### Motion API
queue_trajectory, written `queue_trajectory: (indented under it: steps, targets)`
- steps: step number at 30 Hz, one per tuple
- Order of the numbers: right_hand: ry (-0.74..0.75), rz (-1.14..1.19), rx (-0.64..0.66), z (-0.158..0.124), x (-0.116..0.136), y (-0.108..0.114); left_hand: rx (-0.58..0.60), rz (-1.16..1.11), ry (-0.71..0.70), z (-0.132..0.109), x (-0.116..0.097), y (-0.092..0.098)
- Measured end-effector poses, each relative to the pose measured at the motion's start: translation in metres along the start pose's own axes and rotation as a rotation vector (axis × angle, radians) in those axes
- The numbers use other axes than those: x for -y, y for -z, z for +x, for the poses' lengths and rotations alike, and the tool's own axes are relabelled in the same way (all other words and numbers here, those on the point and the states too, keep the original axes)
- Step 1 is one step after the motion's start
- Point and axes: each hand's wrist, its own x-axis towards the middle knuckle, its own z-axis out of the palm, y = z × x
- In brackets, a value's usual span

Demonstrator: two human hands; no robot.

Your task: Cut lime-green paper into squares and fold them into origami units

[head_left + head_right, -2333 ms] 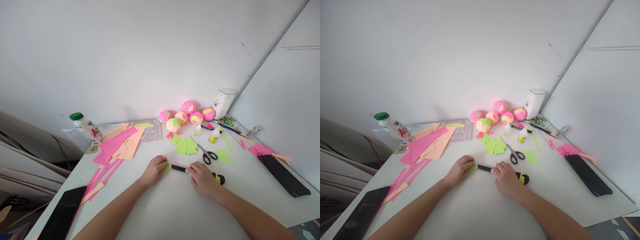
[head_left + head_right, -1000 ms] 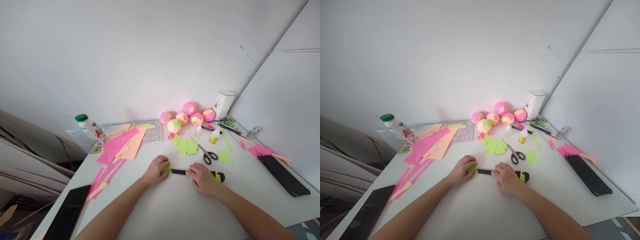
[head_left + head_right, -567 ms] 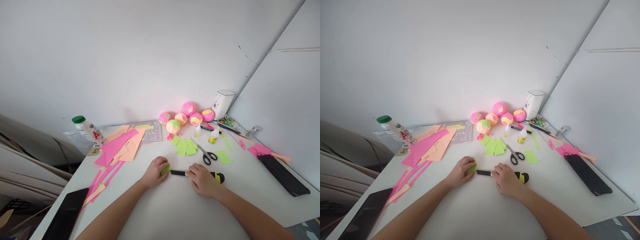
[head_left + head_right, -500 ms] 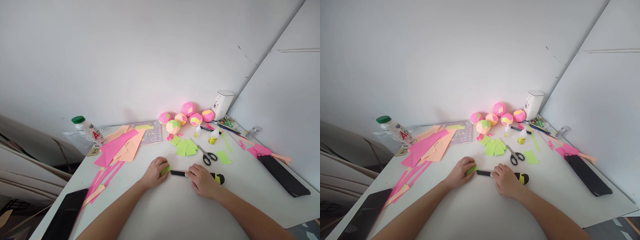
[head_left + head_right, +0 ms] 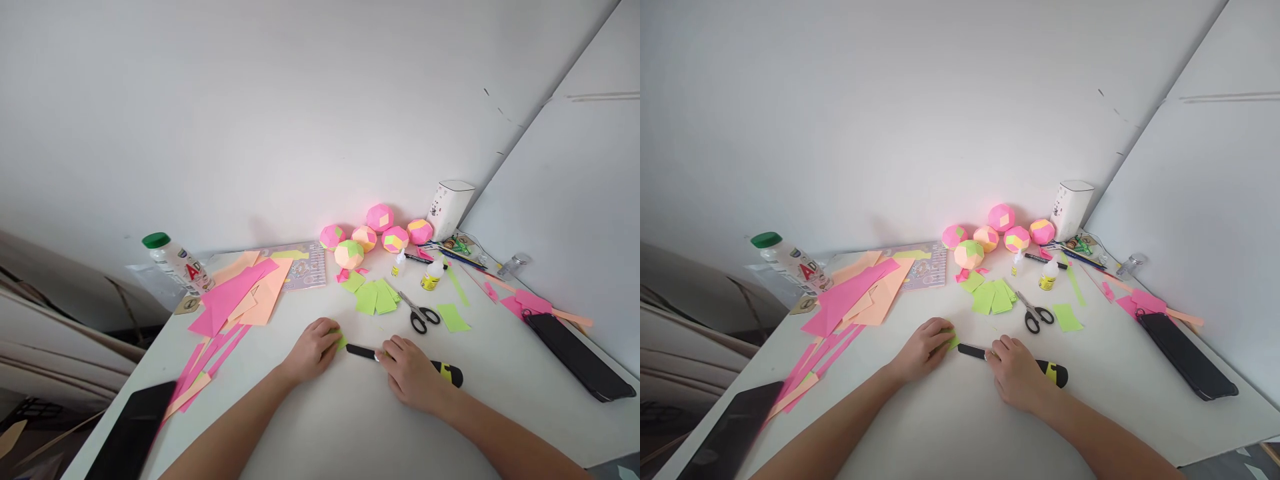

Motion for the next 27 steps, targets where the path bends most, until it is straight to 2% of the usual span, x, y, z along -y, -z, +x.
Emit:
queue_trajectory:
  steps: [15, 23, 27]
  targets:
    - [-0.002, 0.009, 0.020, -0.0027, 0.0107, 0.0021, -0.001, 0.001, 0.003, 0.0012, -0.0063, -0.0084]
    - [-0.008, 0.000, 0.026, -0.0042, 0.0104, 0.0039, 0.054, 0.024, 0.082, 0.0000, -0.0067, -0.0047]
    - [-0.012, -0.009, 0.041, -0.0037, 0.0108, 0.0051, 0.074, 0.014, 0.077, 0.0017, -0.0080, -0.0015]
